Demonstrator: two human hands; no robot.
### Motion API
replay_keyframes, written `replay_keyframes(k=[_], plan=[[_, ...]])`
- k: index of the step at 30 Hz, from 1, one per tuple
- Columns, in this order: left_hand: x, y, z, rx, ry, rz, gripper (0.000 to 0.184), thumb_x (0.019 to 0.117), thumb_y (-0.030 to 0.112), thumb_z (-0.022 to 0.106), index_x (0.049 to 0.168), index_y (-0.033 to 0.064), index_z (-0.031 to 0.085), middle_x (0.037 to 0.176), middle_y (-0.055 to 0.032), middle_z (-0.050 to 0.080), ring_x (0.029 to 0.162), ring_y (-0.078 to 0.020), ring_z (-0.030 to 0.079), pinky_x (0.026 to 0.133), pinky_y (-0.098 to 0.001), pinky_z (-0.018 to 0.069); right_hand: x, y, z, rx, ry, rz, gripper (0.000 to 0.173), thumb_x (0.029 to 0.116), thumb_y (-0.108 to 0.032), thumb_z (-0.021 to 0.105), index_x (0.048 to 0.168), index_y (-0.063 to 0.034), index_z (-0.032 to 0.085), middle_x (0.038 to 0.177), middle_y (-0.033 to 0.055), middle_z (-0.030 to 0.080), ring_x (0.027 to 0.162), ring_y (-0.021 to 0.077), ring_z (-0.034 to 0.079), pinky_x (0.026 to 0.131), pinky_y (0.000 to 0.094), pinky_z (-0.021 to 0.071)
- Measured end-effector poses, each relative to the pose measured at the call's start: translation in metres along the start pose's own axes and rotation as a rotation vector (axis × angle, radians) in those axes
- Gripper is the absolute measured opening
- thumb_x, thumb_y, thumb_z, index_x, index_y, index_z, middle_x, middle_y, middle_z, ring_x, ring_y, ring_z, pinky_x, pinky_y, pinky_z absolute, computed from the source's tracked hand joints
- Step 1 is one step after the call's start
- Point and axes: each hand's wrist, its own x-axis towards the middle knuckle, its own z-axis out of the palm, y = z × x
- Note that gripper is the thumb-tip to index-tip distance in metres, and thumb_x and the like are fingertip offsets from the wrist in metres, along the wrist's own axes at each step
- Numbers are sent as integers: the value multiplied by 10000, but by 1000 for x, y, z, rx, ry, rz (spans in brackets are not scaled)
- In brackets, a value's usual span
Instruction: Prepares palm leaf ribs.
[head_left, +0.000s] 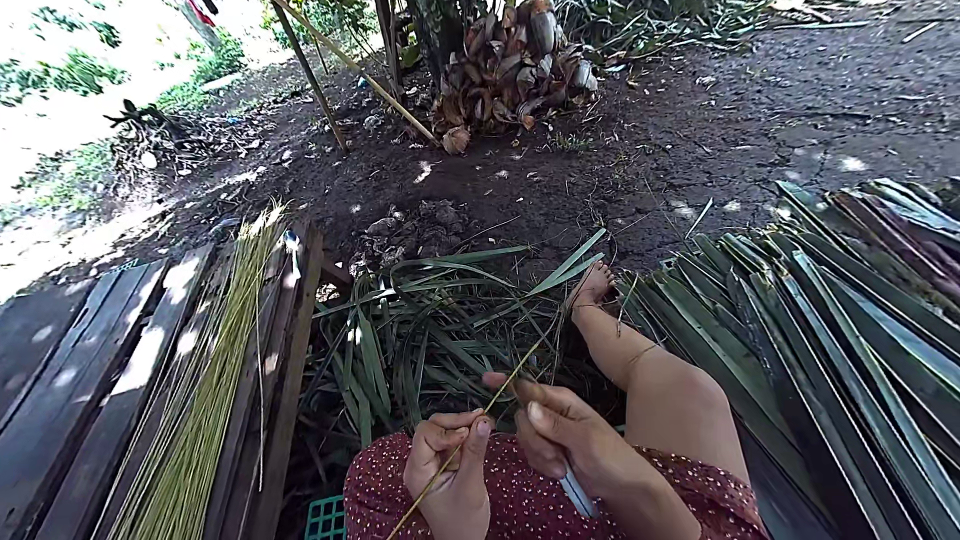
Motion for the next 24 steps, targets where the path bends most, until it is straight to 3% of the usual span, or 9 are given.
replay_keyframes(k=[3, 6, 9, 11, 13, 16, 18, 20, 24], plan=[[-3, 5, 3, -58, 21, -60, 113, 892, 149, 772, 856, 209, 682, 901, 73, 744, 795, -13, 714, 722, -180, 605, 6, 7, 9, -25, 10, -7, 394, 1064, -218, 473, 1410, -52, 564, 672, -176, 500, 529, -79, 423, 477, 103, 354], [-4, 14, 1, -120, 51, -134, 133, 883, 94, 768, 843, 186, 681, 866, 50, 746, 747, -30, 720, 690, -193, 614, 12, 3, -1, -33, 221, -139, 369, 1063, -194, 457, 1371, -47, 599, 613, -181, 507, 497, -72, 435, 476, 118, 375], [-8, 17, 0, -113, 63, -165, 160, 883, 63, 755, 829, 190, 673, 858, 55, 745, 746, -29, 721, 697, -193, 615, 17, -7, -11, 59, 407, -204, 380, 1071, -142, 359, 1353, -5, 573, 556, -143, 489, 449, -42, 448, 460, 133, 409], [-9, 13, -1, -100, 84, -158, 184, 881, 33, 740, 825, 190, 662, 858, 54, 742, 742, -31, 719, 695, -197, 616, 12, -7, -10, 84, 339, -153, 389, 1073, -199, 413, 1384, -21, 562, 565, -148, 499, 456, -43, 456, 469, 134, 416], [-10, 8, 0, -98, 98, -159, 189, 878, 24, 740, 823, 186, 659, 857, 49, 745, 748, -31, 718, 700, -197, 614, 3, -2, -1, 49, 155, -20, 421, 1066, -260, 474, 1435, -67, 536, 614, -174, 505, 490, -68, 447, 475, 115, 392], [-11, 6, 1, -93, 82, -139, 167, 875, 70, 760, 824, 201, 670, 856, 62, 740, 754, -17, 709, 699, -184, 604, 2, 10, 10, 45, 13, 60, 393, 1062, -253, 479, 1410, -93, 568, 648, -180, 497, 509, -75, 429, 470, 110, 365], [-12, 8, 0, -105, 64, -124, 149, 884, 84, 762, 836, 191, 670, 869, 58, 737, 764, -22, 712, 711, -189, 608, 4, 11, 1, 19, 130, -47, 372, 1062, -290, 504, 1369, -117, 626, 619, -182, 517, 501, -74, 444, 476, 121, 381], [-12, 15, -9, -95, 77, -109, 140, 885, 98, 769, 844, 190, 671, 885, 62, 735, 780, -22, 715, 720, -189, 611, 10, 2, -21, 4, 365, -162, 338, 1052, -308, 499, 1306, -148, 655, 571, -162, 517, 460, -57, 447, 456, 136, 401], [0, 30, -59, 15, 192, -21, 124, 880, 114, 779, 868, 193, 684, 900, 58, 741, 776, -30, 718, 709, -195, 614, 14, -19, -77, 47, 662, -202, 433, 1125, -312, 184, 1139, -210, 605, 567, -151, 479, 436, -56, 412, 437, 118, 391]])
